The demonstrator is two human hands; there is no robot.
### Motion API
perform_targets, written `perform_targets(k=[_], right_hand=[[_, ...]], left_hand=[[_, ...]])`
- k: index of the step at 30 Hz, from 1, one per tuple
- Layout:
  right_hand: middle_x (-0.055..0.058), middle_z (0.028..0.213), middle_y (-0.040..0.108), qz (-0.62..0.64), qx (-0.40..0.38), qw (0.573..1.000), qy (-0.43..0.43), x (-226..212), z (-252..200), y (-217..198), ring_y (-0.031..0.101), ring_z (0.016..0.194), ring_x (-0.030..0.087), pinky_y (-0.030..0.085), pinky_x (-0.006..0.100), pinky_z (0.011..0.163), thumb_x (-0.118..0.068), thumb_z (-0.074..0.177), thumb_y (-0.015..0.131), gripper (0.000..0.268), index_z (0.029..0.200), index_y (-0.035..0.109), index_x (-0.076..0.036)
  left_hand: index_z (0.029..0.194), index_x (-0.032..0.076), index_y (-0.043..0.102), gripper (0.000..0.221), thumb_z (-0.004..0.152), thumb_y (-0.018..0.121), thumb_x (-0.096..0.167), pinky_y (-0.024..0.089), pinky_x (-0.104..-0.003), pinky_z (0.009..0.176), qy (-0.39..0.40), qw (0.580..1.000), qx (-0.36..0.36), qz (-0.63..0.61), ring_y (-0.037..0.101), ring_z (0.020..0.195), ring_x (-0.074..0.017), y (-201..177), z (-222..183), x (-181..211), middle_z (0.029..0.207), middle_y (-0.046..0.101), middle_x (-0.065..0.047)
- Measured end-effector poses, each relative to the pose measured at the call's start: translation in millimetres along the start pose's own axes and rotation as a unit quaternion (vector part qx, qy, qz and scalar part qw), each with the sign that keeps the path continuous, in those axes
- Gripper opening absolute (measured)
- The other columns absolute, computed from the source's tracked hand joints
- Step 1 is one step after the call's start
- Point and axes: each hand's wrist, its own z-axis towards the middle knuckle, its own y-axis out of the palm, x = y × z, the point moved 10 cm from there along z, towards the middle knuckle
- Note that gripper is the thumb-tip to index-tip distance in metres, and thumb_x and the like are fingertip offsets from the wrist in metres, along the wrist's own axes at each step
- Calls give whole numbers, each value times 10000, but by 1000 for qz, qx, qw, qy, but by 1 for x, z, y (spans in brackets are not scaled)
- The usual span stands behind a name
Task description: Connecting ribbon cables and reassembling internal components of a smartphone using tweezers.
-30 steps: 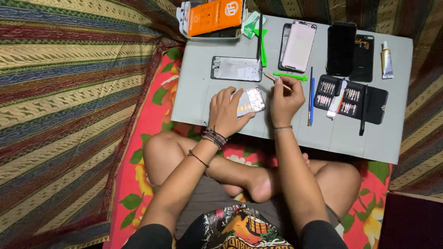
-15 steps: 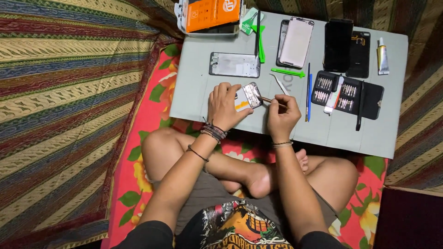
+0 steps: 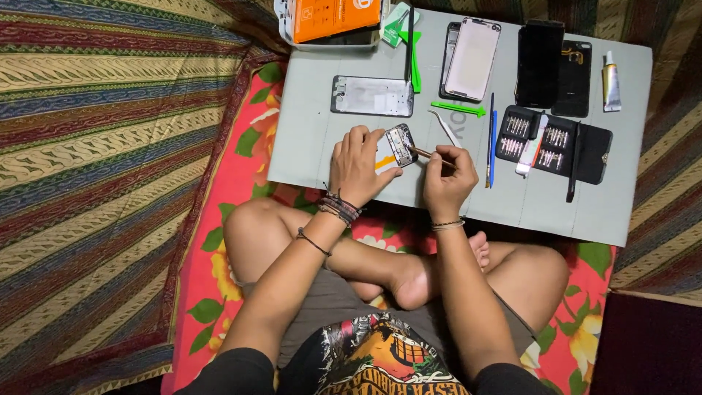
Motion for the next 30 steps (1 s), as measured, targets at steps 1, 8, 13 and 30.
perform_targets(k=[1, 8, 13, 30], right_hand=[[118, 816, 688, -2, 1, 1000, -4, 0, 0, 0, 689, 757, 291, 552, 361, 591, -59, 940, 686, 30, 960, 708, -62], [121, 777, 679, 16, 13, 999, 27, 5, 3, -3, 675, 714, 247, 541, 345, 583, -35, 925, 690, 47, 966, 704, -52], [114, 728, 681, -46, 4, 999, -6, -20, 5, -3, 679, 658, 284, 551, 340, 534, -7, 906, 695, 70, 951, 718, -55], [12, 747, 563, -282, -284, 886, -234, -92, 23, 53, 641, 753, 263, 539, 379, 677, -79, 901, 607, 253, 1129, 669, -167]], left_hand=[[1295, 66, 581, 831, 636, 948, 416, 452, -432, 864, 4, 1000, 3, 6, 566, 996, -291, -1, 0, 1, 1089, 476, -81], [1302, 72, 565, 836, 645, 945, 423, 455, -422, 837, 32, 999, 24, 28, 562, 968, -281, -5, -1, 7, 1086, 471, -83], [1304, 76, 550, 853, 655, 925, 482, 461, -419, 822, 48, 997, 39, 56, 560, 962, -274, -7, -3, 10, 1088, 471, -83], [1314, 65, 538, 793, 702, 898, 418, 459, -412, 813, 33, 997, 40, 59, 544, 953, -277, 0, -9, 3, 1090, 452, -90]])
